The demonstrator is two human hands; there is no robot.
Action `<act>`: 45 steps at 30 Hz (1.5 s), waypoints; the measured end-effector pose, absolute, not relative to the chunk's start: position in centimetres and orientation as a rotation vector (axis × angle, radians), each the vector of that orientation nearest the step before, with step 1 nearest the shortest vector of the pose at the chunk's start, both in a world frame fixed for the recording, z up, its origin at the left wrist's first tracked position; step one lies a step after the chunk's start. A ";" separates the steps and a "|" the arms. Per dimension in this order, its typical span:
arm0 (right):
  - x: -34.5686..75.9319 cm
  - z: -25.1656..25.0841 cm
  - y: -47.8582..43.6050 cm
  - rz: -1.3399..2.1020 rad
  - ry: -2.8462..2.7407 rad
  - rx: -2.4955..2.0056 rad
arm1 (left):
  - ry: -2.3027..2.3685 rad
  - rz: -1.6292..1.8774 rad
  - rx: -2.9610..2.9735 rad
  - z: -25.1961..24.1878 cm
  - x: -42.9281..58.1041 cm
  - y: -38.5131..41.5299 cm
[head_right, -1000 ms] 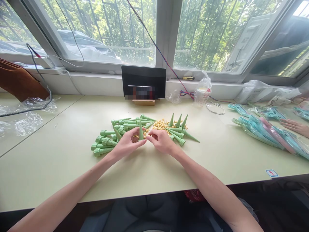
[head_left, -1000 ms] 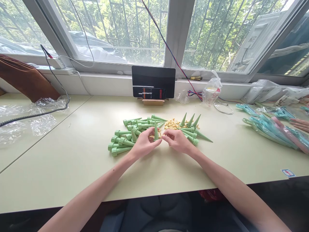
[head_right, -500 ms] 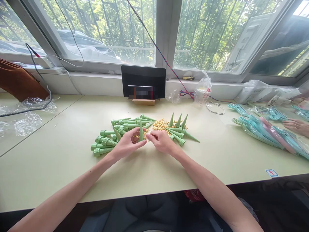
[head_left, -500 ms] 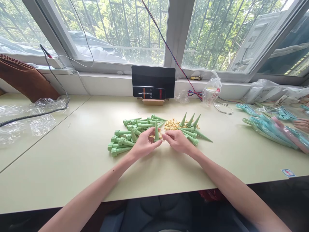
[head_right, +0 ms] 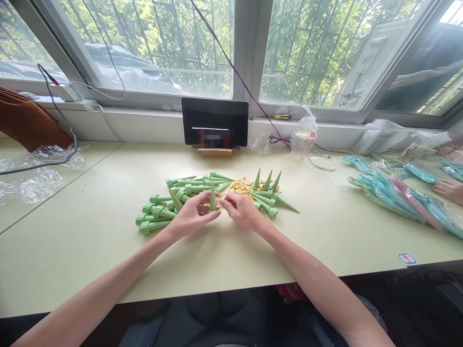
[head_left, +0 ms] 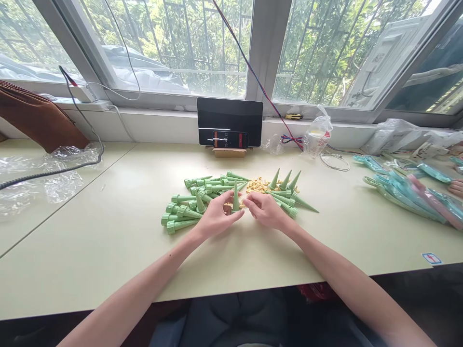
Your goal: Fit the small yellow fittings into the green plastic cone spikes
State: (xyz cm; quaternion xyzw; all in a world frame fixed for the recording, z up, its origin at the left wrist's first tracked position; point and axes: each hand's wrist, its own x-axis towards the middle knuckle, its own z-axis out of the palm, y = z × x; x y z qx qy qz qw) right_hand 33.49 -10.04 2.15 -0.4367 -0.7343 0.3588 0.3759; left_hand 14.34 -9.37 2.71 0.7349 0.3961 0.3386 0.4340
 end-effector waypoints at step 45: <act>33.5 2.3 -10.0 0.900 -1.901 -1.121 | 0.958 0.845 1.843 2.8 14.4 -9.6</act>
